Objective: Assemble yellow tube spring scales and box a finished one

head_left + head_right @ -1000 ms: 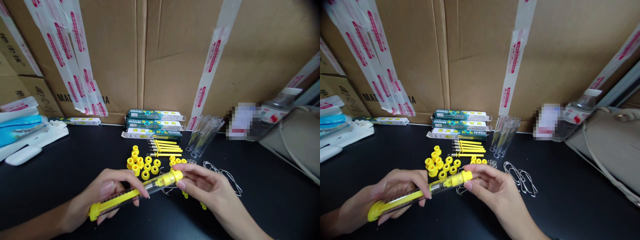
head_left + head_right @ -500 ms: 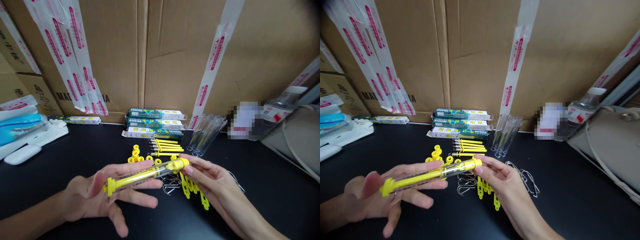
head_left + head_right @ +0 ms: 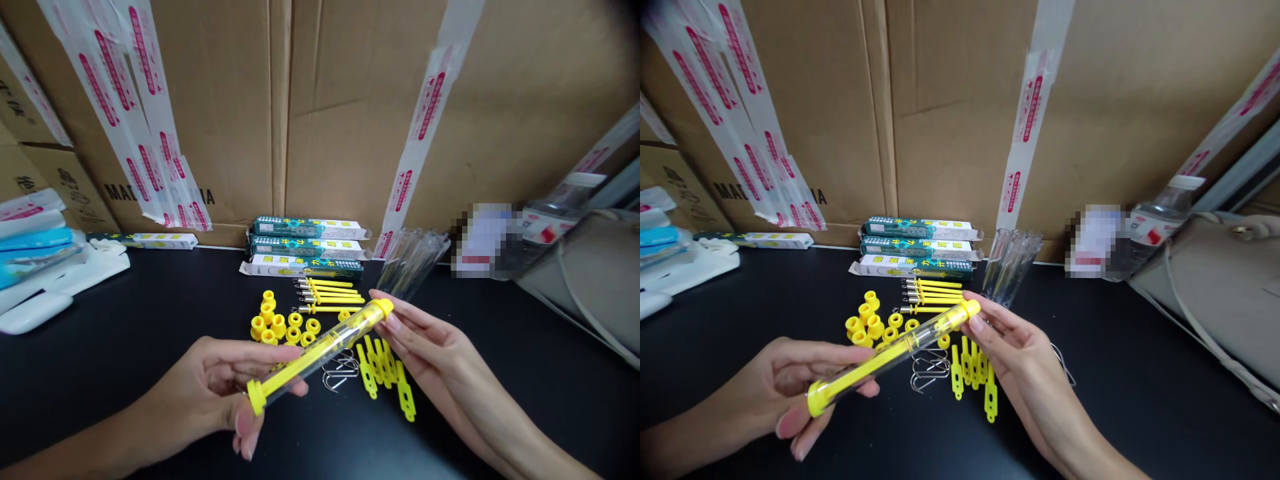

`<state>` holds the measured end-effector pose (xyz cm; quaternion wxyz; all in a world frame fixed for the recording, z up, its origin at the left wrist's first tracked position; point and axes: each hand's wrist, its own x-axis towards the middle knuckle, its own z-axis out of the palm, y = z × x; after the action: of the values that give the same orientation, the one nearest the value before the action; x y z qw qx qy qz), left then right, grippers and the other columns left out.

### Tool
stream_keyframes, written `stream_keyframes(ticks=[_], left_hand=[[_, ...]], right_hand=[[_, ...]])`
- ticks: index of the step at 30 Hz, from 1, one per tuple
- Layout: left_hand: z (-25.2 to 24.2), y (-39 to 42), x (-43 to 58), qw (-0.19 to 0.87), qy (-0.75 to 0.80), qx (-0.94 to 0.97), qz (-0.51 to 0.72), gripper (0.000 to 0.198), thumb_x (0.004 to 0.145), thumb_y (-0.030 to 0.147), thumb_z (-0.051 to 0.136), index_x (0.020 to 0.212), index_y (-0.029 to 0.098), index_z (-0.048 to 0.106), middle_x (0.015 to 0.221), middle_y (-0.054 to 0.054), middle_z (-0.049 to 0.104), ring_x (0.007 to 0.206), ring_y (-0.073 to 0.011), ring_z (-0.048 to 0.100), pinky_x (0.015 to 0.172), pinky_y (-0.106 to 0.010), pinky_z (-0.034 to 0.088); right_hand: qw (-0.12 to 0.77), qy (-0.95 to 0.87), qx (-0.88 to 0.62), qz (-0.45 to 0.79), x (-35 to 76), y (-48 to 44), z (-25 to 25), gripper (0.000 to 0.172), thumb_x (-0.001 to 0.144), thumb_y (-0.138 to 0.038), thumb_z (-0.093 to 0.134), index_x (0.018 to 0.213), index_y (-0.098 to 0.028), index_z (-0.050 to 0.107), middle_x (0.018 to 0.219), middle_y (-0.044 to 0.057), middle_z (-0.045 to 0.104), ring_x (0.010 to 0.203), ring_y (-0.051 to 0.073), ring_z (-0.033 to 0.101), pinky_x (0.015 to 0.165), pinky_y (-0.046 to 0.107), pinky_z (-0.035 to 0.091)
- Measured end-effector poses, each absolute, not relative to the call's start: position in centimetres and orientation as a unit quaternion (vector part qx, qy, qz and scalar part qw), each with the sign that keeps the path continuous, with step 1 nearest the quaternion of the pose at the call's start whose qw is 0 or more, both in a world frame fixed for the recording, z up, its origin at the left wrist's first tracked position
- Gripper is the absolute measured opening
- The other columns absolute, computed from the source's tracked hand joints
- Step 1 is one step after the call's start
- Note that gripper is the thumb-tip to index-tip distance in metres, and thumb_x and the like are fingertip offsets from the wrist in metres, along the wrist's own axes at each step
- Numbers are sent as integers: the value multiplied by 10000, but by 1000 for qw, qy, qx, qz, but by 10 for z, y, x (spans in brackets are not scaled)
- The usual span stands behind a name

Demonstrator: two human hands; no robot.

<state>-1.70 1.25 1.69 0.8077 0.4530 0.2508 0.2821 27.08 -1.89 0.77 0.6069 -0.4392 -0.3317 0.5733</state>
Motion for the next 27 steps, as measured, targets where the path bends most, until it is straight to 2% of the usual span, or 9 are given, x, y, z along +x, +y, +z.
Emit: stream_keyframes(ticks=[2, 5, 9, 12, 15, 18, 19, 22, 27], left_hand=[[17, 10, -16, 799, 276, 455, 280, 528, 716, 237, 967, 1214, 271, 794, 1070, -160, 834, 501, -92, 708, 509, -148, 571], [16, 9, -15, 785, 296, 478, 258, 673, 618, 199, 1012, 1248, 251, 778, 1046, -134, 842, 578, -127, 719, 504, -168, 553], [10, 8, -14, 765, 340, 494, 234, 755, 513, 283, 1050, 1218, 202, 793, 1030, -111, 846, 788, -210, 764, 634, -231, 595], [6, 7, -14, 758, 327, 515, 230, 760, 509, 335, 1049, 1214, 209, 796, 1029, -101, 847, 793, -226, 773, 707, -277, 615], [4, 7, -15, 752, 336, 522, 224, 713, 522, 321, 1047, 1186, 221, 808, 1013, -89, 849, 767, -211, 775, 724, -277, 617], [7, 7, -15, 759, 346, 508, 216, 703, 556, 271, 1035, 1212, 206, 794, 1029, -99, 844, 697, -182, 757, 649, -250, 608], [8, 7, -15, 762, 344, 503, 218, 706, 562, 242, 1031, 1223, 195, 787, 1039, -108, 841, 707, -186, 756, 615, -237, 599], [10, 9, -14, 775, 332, 487, 229, 643, 616, 190, 1003, 1221, 184, 785, 1056, -119, 837, 746, -196, 759, 543, -204, 569], [15, 10, -15, 795, 340, 456, 211, 568, 706, 209, 965, 1243, 217, 779, 1080, -124, 829, 568, -103, 691, 539, -187, 568]], right_hand=[[605, -331, -439, 575, 272, -19, 9, 419, 771, -339, 929, 1173, -311, 815, 1104, 30, 834, 1086, 142, 742, 966, 140, 559], [602, -326, -435, 584, 273, -19, 7, 379, 758, -335, 936, 1120, -278, 839, 1067, 34, 836, 1054, 136, 747, 959, 120, 552], [607, -331, -420, 588, 271, -20, 4, 245, 775, -330, 925, 998, -250, 861, 982, 29, 830, 953, 125, 754, 921, 123, 569], [605, -332, -416, 593, 269, -21, 6, 165, 802, -317, 907, 927, -225, 852, 954, 32, 811, 937, 129, 747, 924, 148, 578], [601, -313, -426, 599, 268, -22, 9, 235, 778, -332, 923, 981, -243, 845, 993, 34, 815, 930, 143, 749, 912, 183, 597], [598, -301, -438, 600, 269, -20, 9, 471, 757, -344, 936, 1205, -317, 795, 1025, 14, 824, 943, 146, 752, 939, 210, 594], [598, -302, -439, 600, 269, -19, 9, 503, 760, -342, 933, 1240, -330, 780, 1026, 9, 824, 955, 146, 751, 955, 214, 588], [601, -309, -437, 594, 269, -17, 5, 418, 771, -347, 923, 1173, -304, 815, 1055, 27, 826, 1007, 168, 751, 998, 241, 579], [609, -312, -416, 599, 268, -17, 0, 192, 809, -310, 901, 984, -252, 846, 1052, 38, 826, 1015, 180, 762, 1018, 250, 580]])
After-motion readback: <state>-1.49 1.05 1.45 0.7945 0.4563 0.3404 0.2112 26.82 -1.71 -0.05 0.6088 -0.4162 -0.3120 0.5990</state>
